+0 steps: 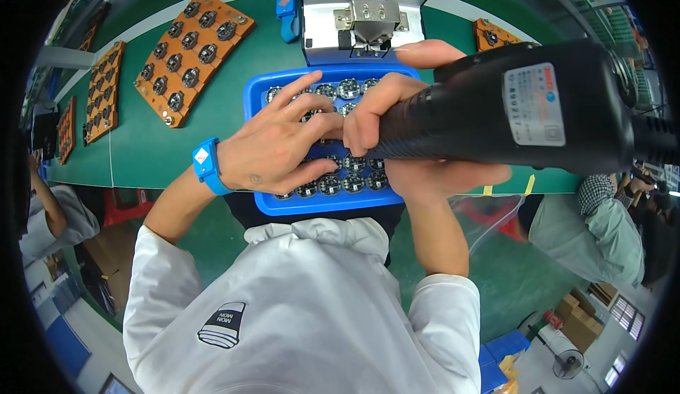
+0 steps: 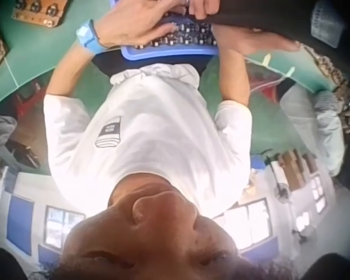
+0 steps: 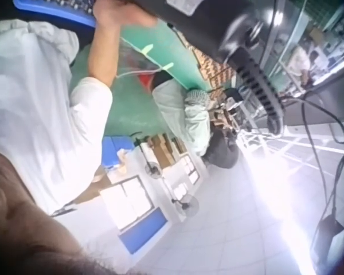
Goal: Assemble small electronic components onto a board using an electric power screwdriver.
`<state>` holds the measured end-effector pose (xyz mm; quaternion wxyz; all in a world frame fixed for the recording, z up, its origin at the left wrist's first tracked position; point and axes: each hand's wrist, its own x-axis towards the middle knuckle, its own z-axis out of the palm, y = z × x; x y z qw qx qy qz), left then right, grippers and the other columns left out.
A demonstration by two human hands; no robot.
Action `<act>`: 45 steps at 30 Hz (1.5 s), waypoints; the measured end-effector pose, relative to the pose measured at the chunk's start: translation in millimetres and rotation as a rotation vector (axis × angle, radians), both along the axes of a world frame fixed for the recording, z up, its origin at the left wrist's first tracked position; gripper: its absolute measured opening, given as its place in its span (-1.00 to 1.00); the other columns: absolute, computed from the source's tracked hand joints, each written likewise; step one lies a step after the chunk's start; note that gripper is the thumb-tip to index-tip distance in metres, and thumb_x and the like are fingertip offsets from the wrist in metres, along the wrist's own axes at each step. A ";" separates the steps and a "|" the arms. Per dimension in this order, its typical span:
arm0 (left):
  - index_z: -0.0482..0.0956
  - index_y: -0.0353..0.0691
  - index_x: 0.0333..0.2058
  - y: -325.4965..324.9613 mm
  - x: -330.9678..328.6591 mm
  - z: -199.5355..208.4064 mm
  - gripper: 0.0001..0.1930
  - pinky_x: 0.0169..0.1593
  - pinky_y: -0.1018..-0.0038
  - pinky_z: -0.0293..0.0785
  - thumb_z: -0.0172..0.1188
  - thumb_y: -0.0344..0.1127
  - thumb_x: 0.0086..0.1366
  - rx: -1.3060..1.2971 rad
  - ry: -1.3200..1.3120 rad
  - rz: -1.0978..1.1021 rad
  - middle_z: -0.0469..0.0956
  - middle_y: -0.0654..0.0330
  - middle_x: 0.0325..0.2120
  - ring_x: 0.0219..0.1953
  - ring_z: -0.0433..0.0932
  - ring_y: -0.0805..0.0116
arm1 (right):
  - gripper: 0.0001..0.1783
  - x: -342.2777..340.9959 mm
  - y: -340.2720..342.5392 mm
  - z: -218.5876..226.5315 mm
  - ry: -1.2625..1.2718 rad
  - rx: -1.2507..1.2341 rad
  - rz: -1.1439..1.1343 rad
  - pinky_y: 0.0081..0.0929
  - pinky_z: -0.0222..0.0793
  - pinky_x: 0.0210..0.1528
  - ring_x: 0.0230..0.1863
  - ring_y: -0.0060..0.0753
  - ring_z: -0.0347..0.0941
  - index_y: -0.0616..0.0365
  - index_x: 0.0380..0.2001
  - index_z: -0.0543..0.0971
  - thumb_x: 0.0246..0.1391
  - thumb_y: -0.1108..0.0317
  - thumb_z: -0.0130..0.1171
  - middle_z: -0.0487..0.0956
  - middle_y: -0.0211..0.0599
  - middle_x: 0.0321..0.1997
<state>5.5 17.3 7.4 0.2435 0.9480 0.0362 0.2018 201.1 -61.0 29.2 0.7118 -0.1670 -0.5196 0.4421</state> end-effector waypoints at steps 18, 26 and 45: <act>0.45 -0.45 0.03 0.3 -1.0 -2.5 -0.53 0.48 -0.09 0.08 0.32 -0.32 0.21 -0.006 -0.059 -0.018 0.53 0.02 -0.01 0.03 0.50 0.05 | -0.43 -10.1 -12.4 -8.1 -0.166 -0.062 -0.022 -0.27 0.50 -0.34 -0.51 -0.22 0.50 0.27 0.00 0.39 0.29 -0.06 0.15 0.56 -0.05 -0.47; 0.40 -0.50 0.12 -0.7 -0.9 -1.9 -0.44 0.47 -0.09 0.09 0.31 -0.34 0.20 0.063 -0.050 -0.032 0.50 -0.03 0.07 0.05 0.50 0.03 | -0.51 -4.3 -10.2 -0.9 -0.474 -0.191 0.051 -0.19 0.45 -0.29 -0.50 -0.08 0.47 0.29 0.06 0.40 0.32 0.08 0.13 0.54 0.01 -0.45; 0.71 -0.18 -0.23 1.4 1.8 -4.1 -0.78 0.38 0.05 0.30 0.33 -0.18 0.27 0.140 -0.128 -0.022 0.68 0.28 -0.25 -0.06 0.55 0.18 | 0.34 45.7 83.6 31.5 -0.109 0.306 -0.146 -0.22 0.47 -0.44 -0.57 -0.28 0.42 0.13 0.43 0.07 -0.05 -0.83 -0.42 0.49 -0.19 -0.44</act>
